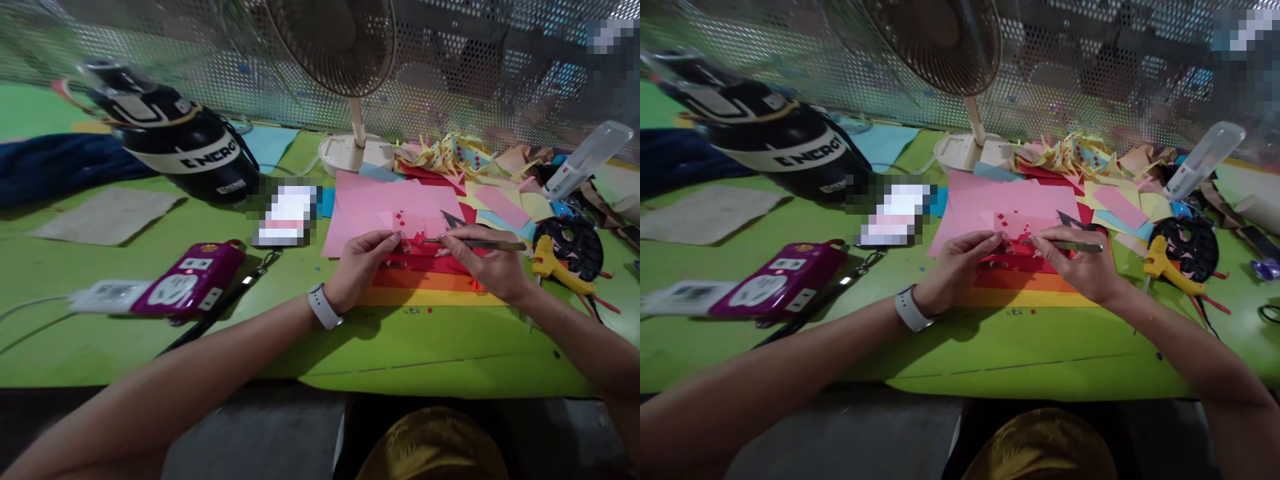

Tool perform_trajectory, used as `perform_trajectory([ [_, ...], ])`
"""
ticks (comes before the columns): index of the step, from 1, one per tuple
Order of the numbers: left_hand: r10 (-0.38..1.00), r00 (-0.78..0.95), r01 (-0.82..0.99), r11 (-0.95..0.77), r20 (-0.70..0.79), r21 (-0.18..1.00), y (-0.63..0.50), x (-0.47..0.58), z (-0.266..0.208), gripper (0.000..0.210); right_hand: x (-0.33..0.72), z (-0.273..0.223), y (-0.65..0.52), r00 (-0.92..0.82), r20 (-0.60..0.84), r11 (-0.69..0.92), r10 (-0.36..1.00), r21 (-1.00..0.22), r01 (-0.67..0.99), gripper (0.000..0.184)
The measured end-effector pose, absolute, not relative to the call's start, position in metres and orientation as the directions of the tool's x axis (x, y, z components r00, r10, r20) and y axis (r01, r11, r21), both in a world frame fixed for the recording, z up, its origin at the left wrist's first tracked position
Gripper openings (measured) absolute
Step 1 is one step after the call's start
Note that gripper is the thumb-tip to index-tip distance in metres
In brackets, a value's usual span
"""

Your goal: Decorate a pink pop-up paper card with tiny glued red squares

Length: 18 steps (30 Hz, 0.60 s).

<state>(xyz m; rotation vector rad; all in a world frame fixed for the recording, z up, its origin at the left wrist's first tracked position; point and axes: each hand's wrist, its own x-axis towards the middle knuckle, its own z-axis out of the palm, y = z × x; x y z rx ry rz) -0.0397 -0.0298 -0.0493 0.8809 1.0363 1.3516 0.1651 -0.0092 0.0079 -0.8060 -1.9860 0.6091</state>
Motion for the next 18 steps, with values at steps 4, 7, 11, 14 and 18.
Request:
perform_trajectory([
  [4,0.997,0.017,-0.319,0.075,-0.074,0.945,-0.037,-0.035,-0.048,0.026,0.165,0.015,-0.016,-0.42,0.593,0.724,0.687,-0.607,0.326,0.01],
  [7,0.995,0.058,-0.3,0.093,-0.08,0.949,-0.041,-0.033,-0.046,0.023,0.165,0.018,-0.019,-0.444,0.64,0.778,0.627,-0.537,0.325,0.011],
  [11,0.996,0.067,-0.303,0.076,-0.059,0.95,-0.043,-0.032,-0.045,0.023,0.164,0.02,-0.021,-0.448,0.638,0.779,0.626,-0.537,0.324,0.012],
  [14,0.998,0.04,-0.299,0.058,-0.048,0.953,-0.042,-0.032,-0.044,0.025,0.164,0.019,-0.02,-0.44,0.619,0.757,0.651,-0.577,0.308,0.011],
  [18,0.996,-0.057,-0.326,0.053,-0.076,0.944,-0.037,-0.037,-0.044,0.025,0.165,0.015,-0.018,-0.435,0.593,0.731,0.677,-0.611,0.304,0.01],
])
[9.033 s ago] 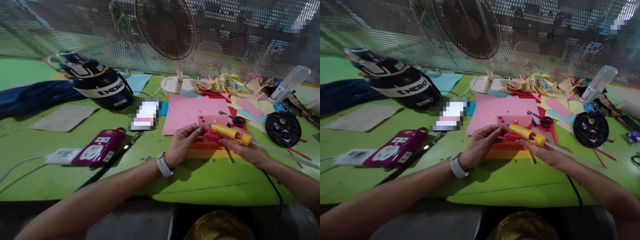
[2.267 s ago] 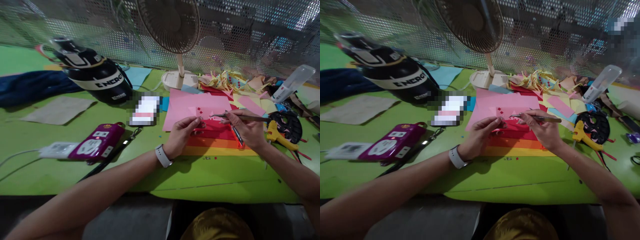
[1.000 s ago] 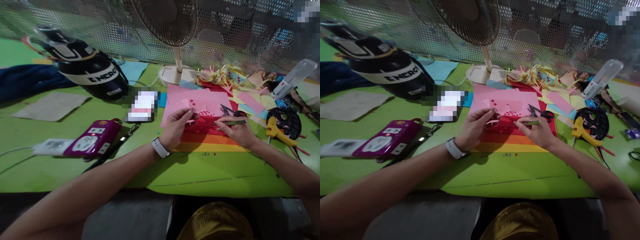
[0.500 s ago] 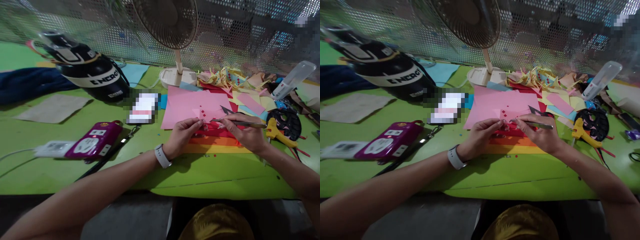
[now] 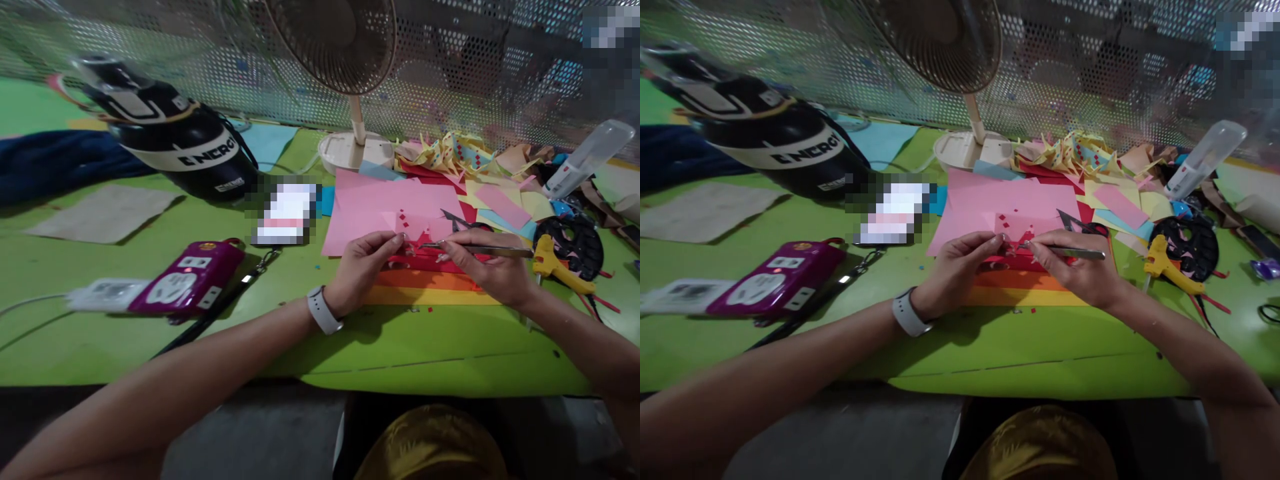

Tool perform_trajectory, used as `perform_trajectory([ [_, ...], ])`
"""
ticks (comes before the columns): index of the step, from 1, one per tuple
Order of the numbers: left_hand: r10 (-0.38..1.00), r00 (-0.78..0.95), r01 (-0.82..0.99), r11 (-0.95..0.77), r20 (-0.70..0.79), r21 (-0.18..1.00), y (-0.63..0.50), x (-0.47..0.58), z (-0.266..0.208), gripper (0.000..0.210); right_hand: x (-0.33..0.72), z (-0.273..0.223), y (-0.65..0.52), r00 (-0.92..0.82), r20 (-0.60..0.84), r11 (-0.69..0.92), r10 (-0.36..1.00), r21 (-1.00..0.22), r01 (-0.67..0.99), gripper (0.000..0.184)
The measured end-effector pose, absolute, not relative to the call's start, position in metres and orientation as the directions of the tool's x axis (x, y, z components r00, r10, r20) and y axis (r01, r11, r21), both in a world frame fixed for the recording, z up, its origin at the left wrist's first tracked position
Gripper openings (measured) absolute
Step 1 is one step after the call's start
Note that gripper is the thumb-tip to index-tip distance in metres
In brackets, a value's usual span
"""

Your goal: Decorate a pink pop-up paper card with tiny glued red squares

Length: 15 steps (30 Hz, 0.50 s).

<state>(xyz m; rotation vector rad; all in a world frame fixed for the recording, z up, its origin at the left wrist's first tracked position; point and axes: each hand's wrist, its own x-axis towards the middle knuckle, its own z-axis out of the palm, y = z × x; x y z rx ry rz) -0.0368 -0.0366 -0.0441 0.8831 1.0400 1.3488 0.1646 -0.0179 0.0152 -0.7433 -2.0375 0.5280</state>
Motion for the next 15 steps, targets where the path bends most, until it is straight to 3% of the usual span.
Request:
perform_trajectory([
  [11,0.983,-0.18,-0.358,-0.048,-0.018,0.932,-0.023,-0.043,-0.047,0.024,0.166,-0.011,0.008,-0.444,0.427,0.588,0.788,-0.735,0.337,0.016],
  [15,0.979,-0.203,-0.397,-0.051,-0.034,0.917,-0.017,-0.047,-0.049,0.019,0.167,-0.027,0.017,-0.485,0.394,0.587,0.781,-0.728,0.354,0.015],
])
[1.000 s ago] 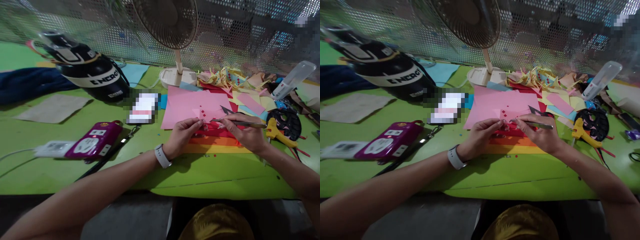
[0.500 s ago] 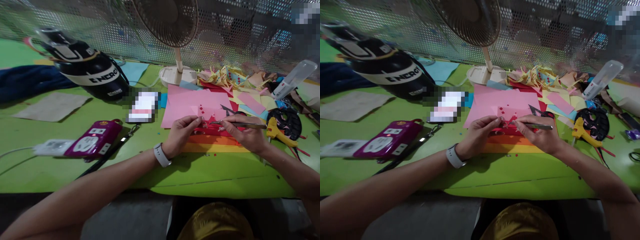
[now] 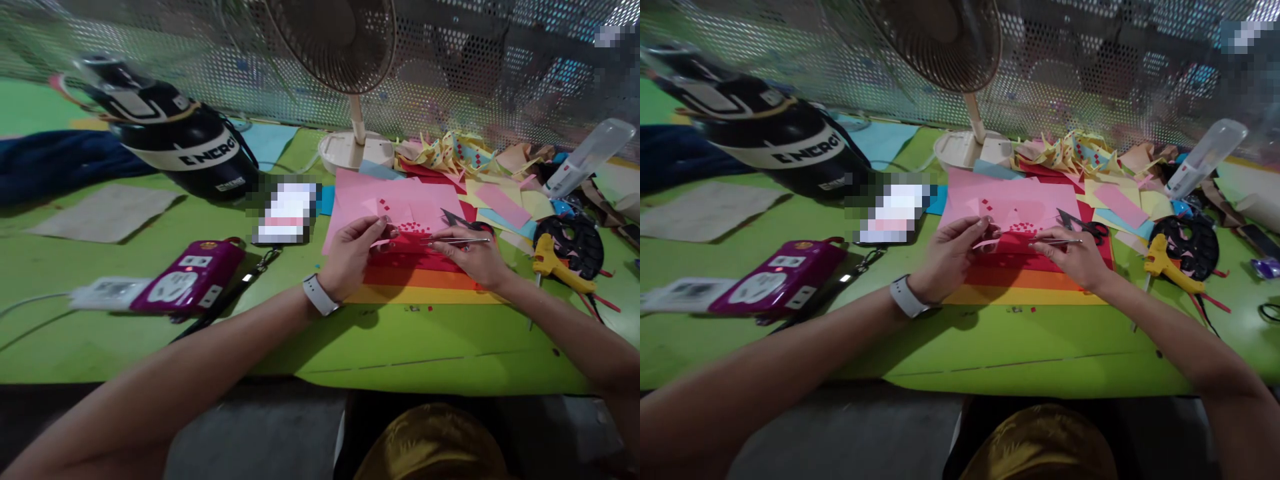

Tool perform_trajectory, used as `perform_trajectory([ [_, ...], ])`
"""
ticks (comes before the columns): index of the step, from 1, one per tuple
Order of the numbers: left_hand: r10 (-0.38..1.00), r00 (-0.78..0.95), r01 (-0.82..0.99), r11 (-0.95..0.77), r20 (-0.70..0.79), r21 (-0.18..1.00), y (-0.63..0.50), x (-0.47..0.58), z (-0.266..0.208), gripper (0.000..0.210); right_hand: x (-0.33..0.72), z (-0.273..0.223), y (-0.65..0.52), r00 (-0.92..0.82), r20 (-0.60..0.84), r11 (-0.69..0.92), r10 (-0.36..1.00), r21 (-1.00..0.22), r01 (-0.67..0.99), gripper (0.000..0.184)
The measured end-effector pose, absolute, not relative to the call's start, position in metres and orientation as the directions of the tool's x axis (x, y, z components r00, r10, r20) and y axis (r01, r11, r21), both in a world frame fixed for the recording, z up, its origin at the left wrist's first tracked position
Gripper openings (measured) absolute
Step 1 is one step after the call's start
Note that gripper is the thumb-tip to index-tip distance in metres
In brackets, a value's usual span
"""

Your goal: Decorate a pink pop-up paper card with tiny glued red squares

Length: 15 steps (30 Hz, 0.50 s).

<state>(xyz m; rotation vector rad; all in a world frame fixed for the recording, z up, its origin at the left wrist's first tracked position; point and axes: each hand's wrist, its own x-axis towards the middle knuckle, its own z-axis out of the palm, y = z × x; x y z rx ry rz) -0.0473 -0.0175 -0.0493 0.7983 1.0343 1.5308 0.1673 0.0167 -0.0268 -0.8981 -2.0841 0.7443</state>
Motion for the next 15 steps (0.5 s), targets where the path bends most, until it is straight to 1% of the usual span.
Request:
perform_trajectory([
  [6,0.976,-0.204,-0.407,-0.017,-0.073,0.913,-0.0157,-0.0501,-0.0486,0.017,0.1669,-0.0315,0.0151,-0.509,0.364,0.583,0.78,-0.719,0.379,0.017],
  [11,0.978,-0.201,-0.393,-0.024,-0.06,0.919,-0.0163,-0.0494,-0.049,0.019,0.1661,-0.0322,0.0162,-0.505,0.355,0.565,0.787,-0.744,0.358,0.019],
  [15,0.981,-0.189,-0.393,-0.029,-0.05,0.919,-0.0165,-0.0494,-0.0497,0.022,0.1657,-0.0329,0.0183,-0.493,0.296,0.495,0.818,-0.799,0.341,0.024],
])
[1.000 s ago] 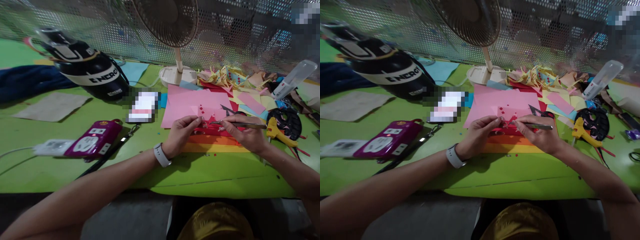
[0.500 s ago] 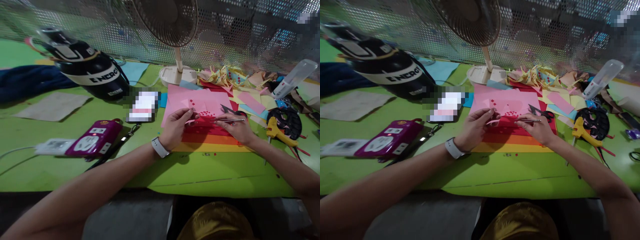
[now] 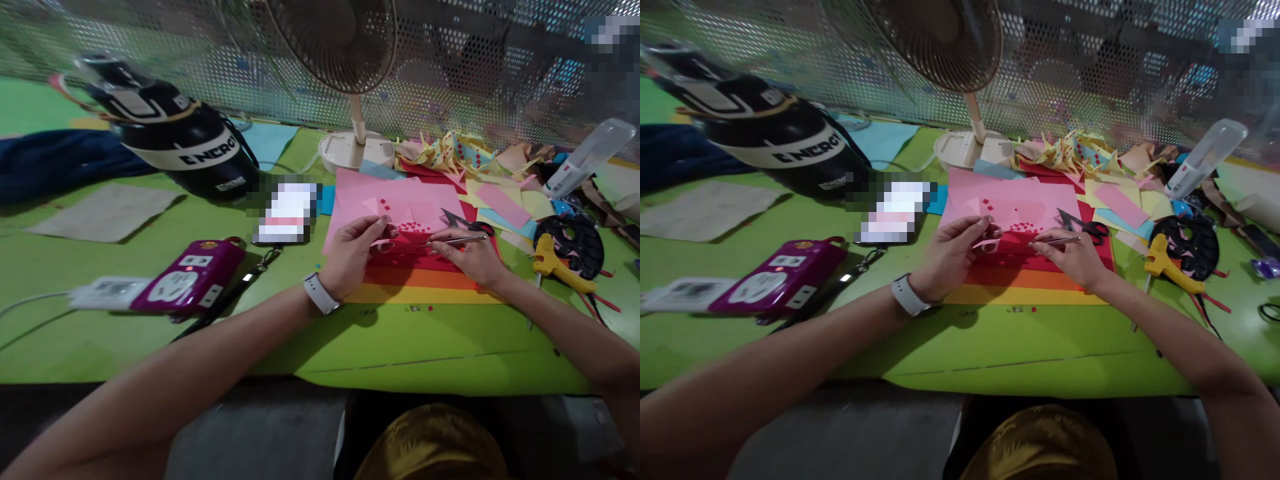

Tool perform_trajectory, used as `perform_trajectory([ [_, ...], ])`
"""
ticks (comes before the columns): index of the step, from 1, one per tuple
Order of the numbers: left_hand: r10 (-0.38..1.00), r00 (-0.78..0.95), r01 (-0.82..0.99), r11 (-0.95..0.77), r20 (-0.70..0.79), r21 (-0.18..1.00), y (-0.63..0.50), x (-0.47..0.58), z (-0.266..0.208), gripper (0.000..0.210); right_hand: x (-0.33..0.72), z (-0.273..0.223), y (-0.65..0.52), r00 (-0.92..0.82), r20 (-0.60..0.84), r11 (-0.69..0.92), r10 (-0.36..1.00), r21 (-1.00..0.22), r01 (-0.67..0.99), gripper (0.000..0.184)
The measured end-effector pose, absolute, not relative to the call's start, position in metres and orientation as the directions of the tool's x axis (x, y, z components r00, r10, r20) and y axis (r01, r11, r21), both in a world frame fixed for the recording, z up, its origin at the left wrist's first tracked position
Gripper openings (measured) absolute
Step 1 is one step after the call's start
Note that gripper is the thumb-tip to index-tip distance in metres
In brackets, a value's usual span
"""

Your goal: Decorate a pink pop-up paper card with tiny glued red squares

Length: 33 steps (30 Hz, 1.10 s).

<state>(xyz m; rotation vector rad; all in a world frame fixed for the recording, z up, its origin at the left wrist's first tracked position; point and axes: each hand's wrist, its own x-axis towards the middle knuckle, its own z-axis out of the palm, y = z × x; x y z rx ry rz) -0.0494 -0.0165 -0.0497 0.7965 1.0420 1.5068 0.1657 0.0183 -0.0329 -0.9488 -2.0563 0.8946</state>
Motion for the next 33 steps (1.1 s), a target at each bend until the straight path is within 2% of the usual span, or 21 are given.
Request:
perform_trajectory([
  [7,0.98,-0.193,-0.409,-0.03,-0.054,0.912,-0.017,-0.048,-0.049,0.029,0.166,-0.032,0.02,-0.476,0.251,0.433,0.843,-0.842,0.322,0.031],
  [21,0.983,-0.17,-0.405,-0.012,-0.063,0.914,-0.018,-0.048,-0.05,0.022,0.165,-0.033,0.018,-0.472,0.241,0.412,0.848,-0.86,0.3,0.029],
  [29,0.98,-0.185,-0.424,-0.012,-0.073,0.906,-0.017,-0.047,-0.052,0.022,0.163,-0.026,0.017,-0.382,0.306,0.406,0.872,-0.888,0.216,0.028],
  [33,0.983,-0.174,-0.386,-0.012,-0.06,0.922,-0.022,-0.043,-0.049,0.027,0.162,-0.012,0.013,-0.33,0.293,0.333,0.897,-0.94,0.07,0.028],
])
